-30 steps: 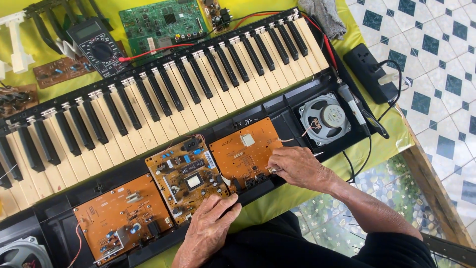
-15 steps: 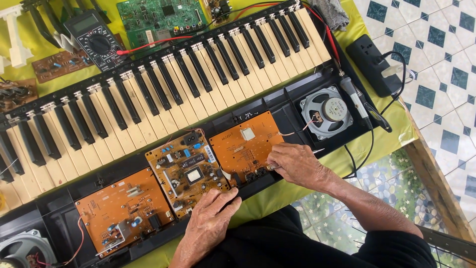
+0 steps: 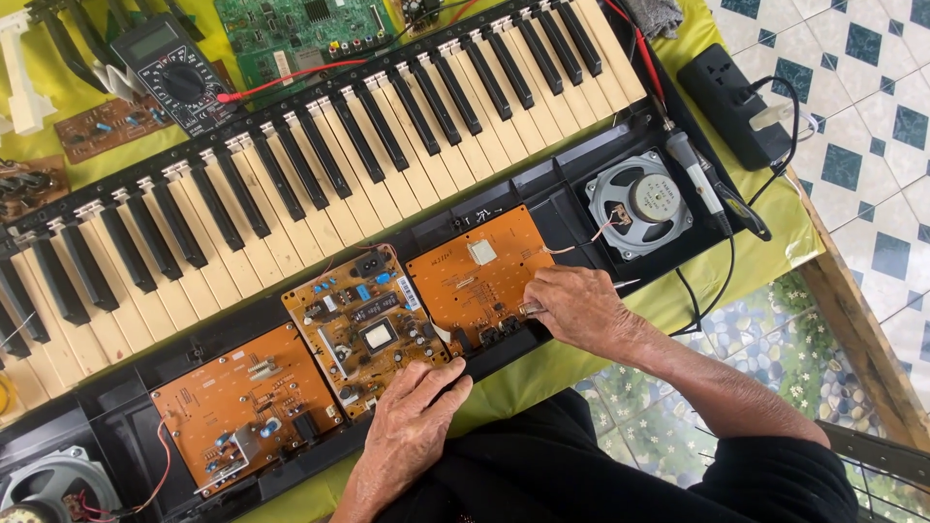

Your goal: The person uses a screwdriver to work on the internal circuit boards of a disassembled electronic keyboard. They manipulate components and wires on the orange PCBs while the keyboard keys and speakers remain visible in the frame.

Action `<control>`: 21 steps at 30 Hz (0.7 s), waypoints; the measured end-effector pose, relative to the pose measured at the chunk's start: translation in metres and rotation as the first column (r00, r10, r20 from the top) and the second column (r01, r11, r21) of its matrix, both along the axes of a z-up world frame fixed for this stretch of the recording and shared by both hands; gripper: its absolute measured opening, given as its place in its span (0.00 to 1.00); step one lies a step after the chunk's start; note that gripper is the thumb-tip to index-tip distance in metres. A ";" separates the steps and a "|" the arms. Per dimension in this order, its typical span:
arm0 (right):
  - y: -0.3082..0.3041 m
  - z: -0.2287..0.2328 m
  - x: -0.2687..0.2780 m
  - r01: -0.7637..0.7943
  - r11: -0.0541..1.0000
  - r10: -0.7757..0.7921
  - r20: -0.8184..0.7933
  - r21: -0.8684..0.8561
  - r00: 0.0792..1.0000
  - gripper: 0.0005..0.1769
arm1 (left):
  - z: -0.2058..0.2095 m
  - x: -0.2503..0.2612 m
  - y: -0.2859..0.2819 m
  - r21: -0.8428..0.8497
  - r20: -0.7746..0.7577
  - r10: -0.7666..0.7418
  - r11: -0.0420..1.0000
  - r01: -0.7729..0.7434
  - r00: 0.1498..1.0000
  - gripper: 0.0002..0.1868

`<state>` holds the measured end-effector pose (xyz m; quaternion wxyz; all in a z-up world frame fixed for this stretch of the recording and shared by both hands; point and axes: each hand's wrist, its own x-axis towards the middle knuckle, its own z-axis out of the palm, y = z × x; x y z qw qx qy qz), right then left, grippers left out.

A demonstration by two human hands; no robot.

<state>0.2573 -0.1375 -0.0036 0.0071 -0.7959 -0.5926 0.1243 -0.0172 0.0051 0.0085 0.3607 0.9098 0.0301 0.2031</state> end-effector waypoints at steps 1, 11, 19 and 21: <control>0.001 -0.001 -0.001 0.023 0.997 -0.022 0.021 -0.067 1.000 0.08 | 0.001 0.000 0.000 0.007 0.006 0.006 1.000 -0.006 1.000 0.17; 0.001 0.010 -0.017 -0.025 0.978 -0.003 0.130 0.207 0.991 0.04 | 0.027 0.008 0.007 0.087 0.027 0.016 0.996 -0.018 1.000 0.09; -0.006 0.000 -0.015 0.106 0.993 -0.113 0.188 0.044 0.976 0.15 | 0.034 -0.001 0.010 0.075 0.082 -0.030 0.997 0.024 0.996 0.06; -0.006 0.007 -0.020 0.086 0.995 -0.092 0.194 0.040 0.977 0.15 | 0.027 -0.005 0.010 0.096 0.086 -0.004 0.995 -0.004 0.996 0.07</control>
